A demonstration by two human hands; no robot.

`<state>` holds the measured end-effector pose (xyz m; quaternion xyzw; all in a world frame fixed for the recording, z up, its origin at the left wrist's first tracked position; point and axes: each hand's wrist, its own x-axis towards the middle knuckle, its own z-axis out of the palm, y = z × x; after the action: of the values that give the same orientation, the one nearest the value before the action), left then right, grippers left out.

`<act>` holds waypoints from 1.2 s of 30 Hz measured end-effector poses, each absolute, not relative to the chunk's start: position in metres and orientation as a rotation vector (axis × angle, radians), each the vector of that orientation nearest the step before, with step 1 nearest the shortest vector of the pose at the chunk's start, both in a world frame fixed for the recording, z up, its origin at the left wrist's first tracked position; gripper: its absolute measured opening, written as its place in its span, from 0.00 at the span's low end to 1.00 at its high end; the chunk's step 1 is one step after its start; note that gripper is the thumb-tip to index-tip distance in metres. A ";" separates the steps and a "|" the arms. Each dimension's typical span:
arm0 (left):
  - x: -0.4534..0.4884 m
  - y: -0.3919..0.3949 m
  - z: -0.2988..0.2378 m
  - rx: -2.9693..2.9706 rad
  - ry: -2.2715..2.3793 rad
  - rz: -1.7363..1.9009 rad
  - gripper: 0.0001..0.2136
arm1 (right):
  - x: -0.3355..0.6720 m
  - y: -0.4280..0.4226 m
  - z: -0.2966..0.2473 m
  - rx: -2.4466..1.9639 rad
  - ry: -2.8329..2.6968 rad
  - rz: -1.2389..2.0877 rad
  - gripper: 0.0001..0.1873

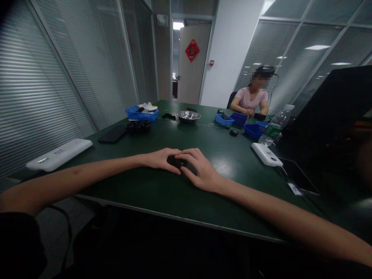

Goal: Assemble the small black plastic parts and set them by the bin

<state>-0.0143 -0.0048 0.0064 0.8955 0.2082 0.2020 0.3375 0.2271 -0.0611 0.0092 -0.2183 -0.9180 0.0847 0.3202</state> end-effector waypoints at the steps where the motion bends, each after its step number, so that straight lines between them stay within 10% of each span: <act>1: -0.014 -0.004 0.006 2.333 0.541 0.531 0.21 | 0.227 -0.062 0.010 -0.551 -2.424 0.229 0.20; 24: -0.015 -0.003 0.005 2.370 0.509 0.520 0.22 | 0.226 -0.064 0.011 -0.504 -2.425 0.260 0.15; 36: -0.014 -0.004 0.006 2.366 0.515 0.515 0.19 | 0.229 -0.060 0.004 -0.446 -2.412 0.328 0.28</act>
<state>-0.0138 -0.0040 0.0063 0.9033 0.1967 0.1966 0.3267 0.2290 -0.0598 0.0042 -0.1703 -0.9210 0.1252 0.3273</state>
